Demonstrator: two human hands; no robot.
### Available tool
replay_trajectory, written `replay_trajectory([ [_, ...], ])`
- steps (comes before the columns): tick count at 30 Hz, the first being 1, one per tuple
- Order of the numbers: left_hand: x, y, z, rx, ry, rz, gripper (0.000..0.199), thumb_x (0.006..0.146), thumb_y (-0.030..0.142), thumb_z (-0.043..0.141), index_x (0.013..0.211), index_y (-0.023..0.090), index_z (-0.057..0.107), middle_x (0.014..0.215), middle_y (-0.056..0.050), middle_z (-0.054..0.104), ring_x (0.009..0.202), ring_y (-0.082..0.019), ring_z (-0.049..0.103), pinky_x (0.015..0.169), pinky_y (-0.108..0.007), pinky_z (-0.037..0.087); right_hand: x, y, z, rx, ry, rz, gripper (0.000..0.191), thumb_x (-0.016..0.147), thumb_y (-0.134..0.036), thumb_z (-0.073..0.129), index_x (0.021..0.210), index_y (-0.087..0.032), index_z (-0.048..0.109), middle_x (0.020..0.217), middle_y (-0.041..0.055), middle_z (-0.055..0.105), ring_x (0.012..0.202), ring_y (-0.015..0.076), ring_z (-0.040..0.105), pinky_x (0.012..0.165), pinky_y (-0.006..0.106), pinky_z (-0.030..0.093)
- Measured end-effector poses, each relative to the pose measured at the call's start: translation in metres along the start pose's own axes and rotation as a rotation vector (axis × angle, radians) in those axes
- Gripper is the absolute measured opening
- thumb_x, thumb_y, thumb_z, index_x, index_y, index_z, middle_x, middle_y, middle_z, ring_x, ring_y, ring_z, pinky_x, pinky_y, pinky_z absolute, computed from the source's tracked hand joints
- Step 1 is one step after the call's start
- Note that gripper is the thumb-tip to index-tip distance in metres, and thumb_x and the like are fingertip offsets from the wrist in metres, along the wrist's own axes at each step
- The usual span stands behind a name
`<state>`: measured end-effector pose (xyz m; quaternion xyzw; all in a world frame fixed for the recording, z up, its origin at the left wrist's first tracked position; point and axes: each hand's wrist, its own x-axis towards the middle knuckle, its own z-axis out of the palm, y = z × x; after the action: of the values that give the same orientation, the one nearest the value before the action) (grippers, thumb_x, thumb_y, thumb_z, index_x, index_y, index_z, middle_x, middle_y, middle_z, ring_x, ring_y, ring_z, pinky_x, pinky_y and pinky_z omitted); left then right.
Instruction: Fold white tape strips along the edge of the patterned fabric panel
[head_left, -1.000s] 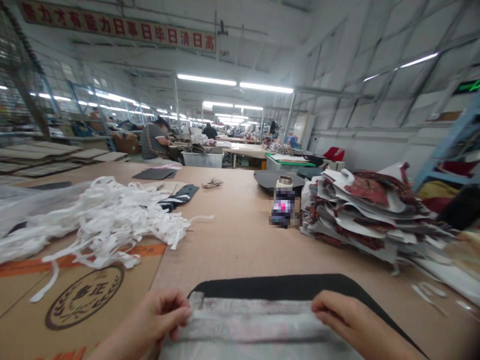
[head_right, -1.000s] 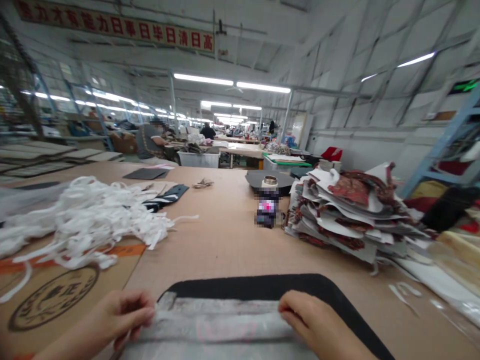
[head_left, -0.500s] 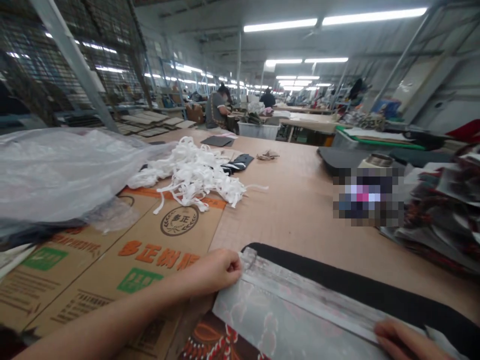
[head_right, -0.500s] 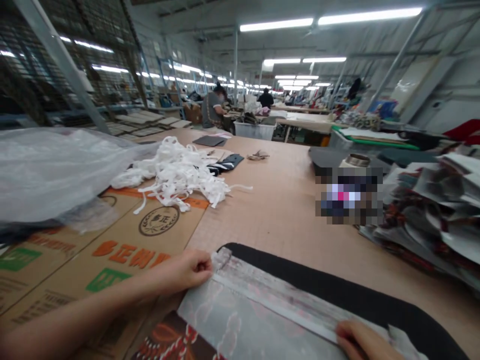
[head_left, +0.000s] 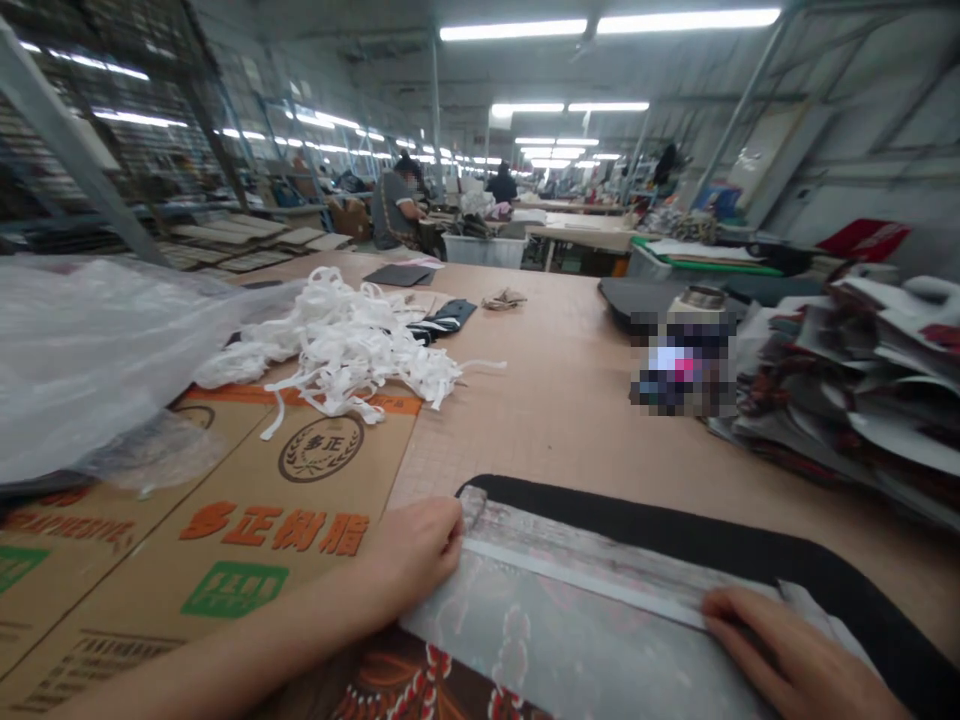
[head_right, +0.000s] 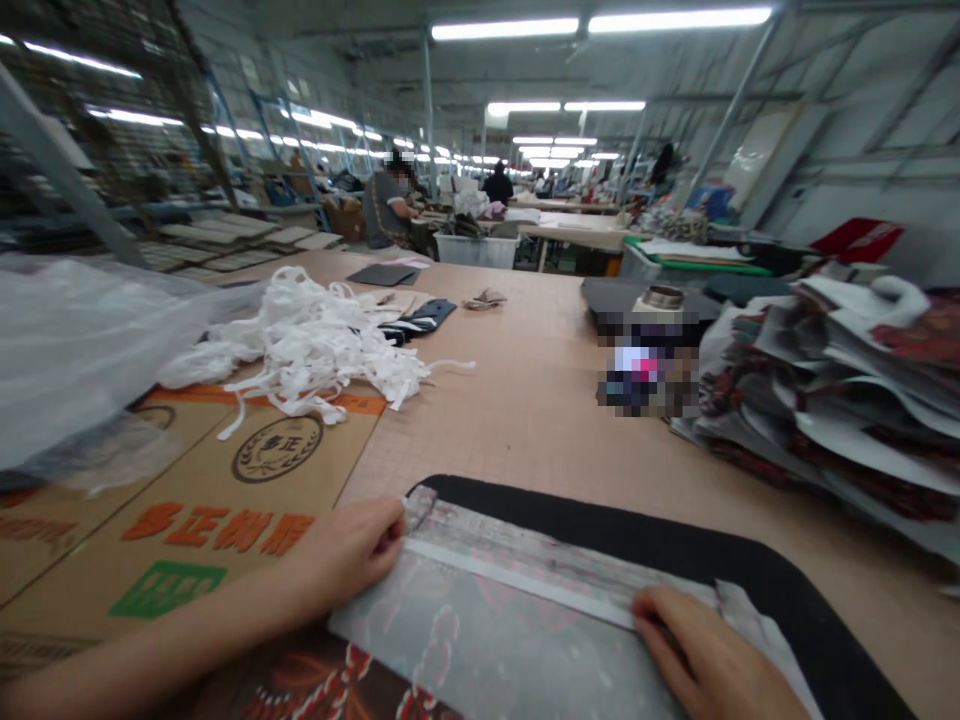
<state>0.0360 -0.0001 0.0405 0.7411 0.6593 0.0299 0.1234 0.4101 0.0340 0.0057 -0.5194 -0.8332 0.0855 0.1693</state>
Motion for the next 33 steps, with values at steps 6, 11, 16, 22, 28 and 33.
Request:
replay_trajectory([
  [6, -0.014, 0.008, 0.022, 0.443, 0.129, 0.434, 0.032, 0.076, -0.001, 0.042, 0.101, 0.011, 0.059, 0.097, -0.012, 0.06, 0.085, -0.026, 0.054, 0.077, -0.04, 0.043, 0.009, -0.034, -0.018, 0.018, -0.141, 0.066, 0.017, 0.082, -0.026, 0.041, 0.077, -0.022, 0.057, 0.076, 0.0031, 0.064, 0.07, 0.0187, 0.06, 0.064, 0.031, 0.047],
  [11, -0.022, 0.015, 0.029, 0.581, 0.162, 0.458, 0.072, 0.065, -0.006, 0.045, 0.132, 0.016, 0.039, 0.1, -0.015, 0.059, 0.086, -0.03, 0.055, 0.075, -0.044, 0.044, 0.012, -0.042, -0.019, 0.001, -0.162, 0.097, 0.014, 0.082, -0.014, 0.041, 0.075, -0.019, 0.052, 0.077, 0.0042, 0.061, 0.072, 0.0178, 0.056, 0.065, 0.029, 0.042],
  [16, -0.011, 0.03, 0.022, 0.632, 0.083, 0.535, 0.053, 0.07, -0.005, 0.039, 0.117, 0.013, 0.057, 0.098, -0.014, 0.06, 0.087, -0.029, 0.055, 0.075, -0.044, 0.046, 0.011, -0.047, -0.022, 0.003, -0.158, 0.109, 0.013, 0.081, -0.011, 0.044, 0.074, -0.017, 0.054, 0.077, 0.0037, 0.06, 0.071, 0.0163, 0.054, 0.064, 0.027, 0.039],
  [22, 0.013, 0.075, 0.029, 0.584, 0.08, 0.666, 0.05, 0.07, -0.004, 0.034, 0.116, 0.005, 0.053, 0.1, -0.017, 0.059, 0.083, -0.027, 0.055, 0.069, -0.039, 0.048, 0.012, -0.047, -0.016, -0.043, -0.139, 0.107, 0.013, 0.081, -0.011, 0.045, 0.075, -0.016, 0.056, 0.078, 0.0045, 0.061, 0.073, 0.0164, 0.054, 0.065, 0.026, 0.037],
  [28, 0.039, 0.126, 0.044, 0.341, 0.047, 0.901, 0.036, 0.078, 0.003, 0.041, 0.111, 0.008, 0.054, 0.101, -0.014, 0.056, 0.085, -0.026, 0.052, 0.068, -0.037, 0.05, 0.011, -0.042, -0.018, -0.114, -0.122, 0.129, 0.008, 0.079, -0.015, 0.049, 0.075, -0.016, 0.056, 0.077, 0.0043, 0.061, 0.073, 0.0166, 0.054, 0.064, 0.026, 0.035],
  [33, 0.042, 0.135, 0.046, 0.378, 0.005, 0.858, 0.036, 0.075, -0.004, 0.036, 0.099, 0.009, 0.059, 0.098, -0.014, 0.057, 0.087, -0.026, 0.053, 0.071, -0.039, 0.05, -0.005, -0.009, -0.039, 0.097, -0.098, 0.269, 0.007, 0.076, -0.015, 0.052, 0.078, -0.019, 0.056, 0.08, 0.0005, 0.061, 0.075, 0.0149, 0.054, 0.066, 0.024, 0.036],
])
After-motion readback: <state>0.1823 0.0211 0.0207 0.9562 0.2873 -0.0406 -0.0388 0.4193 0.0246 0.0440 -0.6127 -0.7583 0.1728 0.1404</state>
